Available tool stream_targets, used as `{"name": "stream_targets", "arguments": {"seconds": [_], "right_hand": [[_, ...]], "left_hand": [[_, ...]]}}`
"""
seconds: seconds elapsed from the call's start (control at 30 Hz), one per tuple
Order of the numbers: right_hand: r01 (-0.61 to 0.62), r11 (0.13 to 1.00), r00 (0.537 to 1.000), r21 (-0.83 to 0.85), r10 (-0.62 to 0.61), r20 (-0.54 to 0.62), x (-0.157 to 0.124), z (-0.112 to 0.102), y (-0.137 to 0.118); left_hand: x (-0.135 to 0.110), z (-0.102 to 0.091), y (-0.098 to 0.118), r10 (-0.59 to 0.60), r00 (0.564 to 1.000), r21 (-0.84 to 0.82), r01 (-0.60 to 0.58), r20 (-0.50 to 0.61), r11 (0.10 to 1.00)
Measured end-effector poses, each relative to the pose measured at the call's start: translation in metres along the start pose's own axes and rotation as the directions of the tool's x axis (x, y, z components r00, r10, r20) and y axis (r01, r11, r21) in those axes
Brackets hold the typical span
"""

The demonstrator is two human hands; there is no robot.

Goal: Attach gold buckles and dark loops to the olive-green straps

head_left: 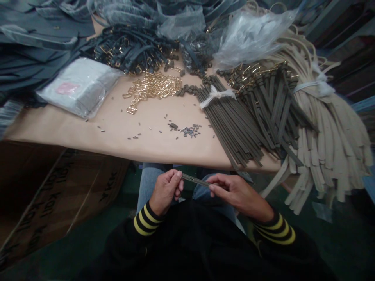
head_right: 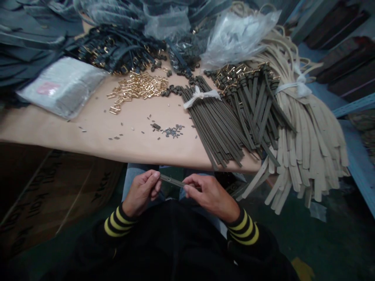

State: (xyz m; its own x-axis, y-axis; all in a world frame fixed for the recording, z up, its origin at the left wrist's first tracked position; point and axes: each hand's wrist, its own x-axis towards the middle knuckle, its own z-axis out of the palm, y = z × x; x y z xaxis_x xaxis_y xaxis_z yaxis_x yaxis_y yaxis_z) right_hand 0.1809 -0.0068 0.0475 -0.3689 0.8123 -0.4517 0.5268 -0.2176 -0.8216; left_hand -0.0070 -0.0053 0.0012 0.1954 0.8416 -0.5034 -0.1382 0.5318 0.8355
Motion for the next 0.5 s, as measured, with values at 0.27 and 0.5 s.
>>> {"name": "stream_targets", "arguments": {"seconds": [0.27,0.5], "right_hand": [[0.014,0.967,1.0,-0.253,-0.012,0.01,-0.005,-0.005,0.002],[-0.009,0.993,0.997,0.121,0.0,0.074,0.023,0.028,0.009]], "left_hand": [[-0.001,0.005,0.0,-0.022,1.0,0.072,0.02,0.021,0.997],[0.005,0.001,0.005,0.085,0.985,0.548,-0.155,0.151,0.822]]}}
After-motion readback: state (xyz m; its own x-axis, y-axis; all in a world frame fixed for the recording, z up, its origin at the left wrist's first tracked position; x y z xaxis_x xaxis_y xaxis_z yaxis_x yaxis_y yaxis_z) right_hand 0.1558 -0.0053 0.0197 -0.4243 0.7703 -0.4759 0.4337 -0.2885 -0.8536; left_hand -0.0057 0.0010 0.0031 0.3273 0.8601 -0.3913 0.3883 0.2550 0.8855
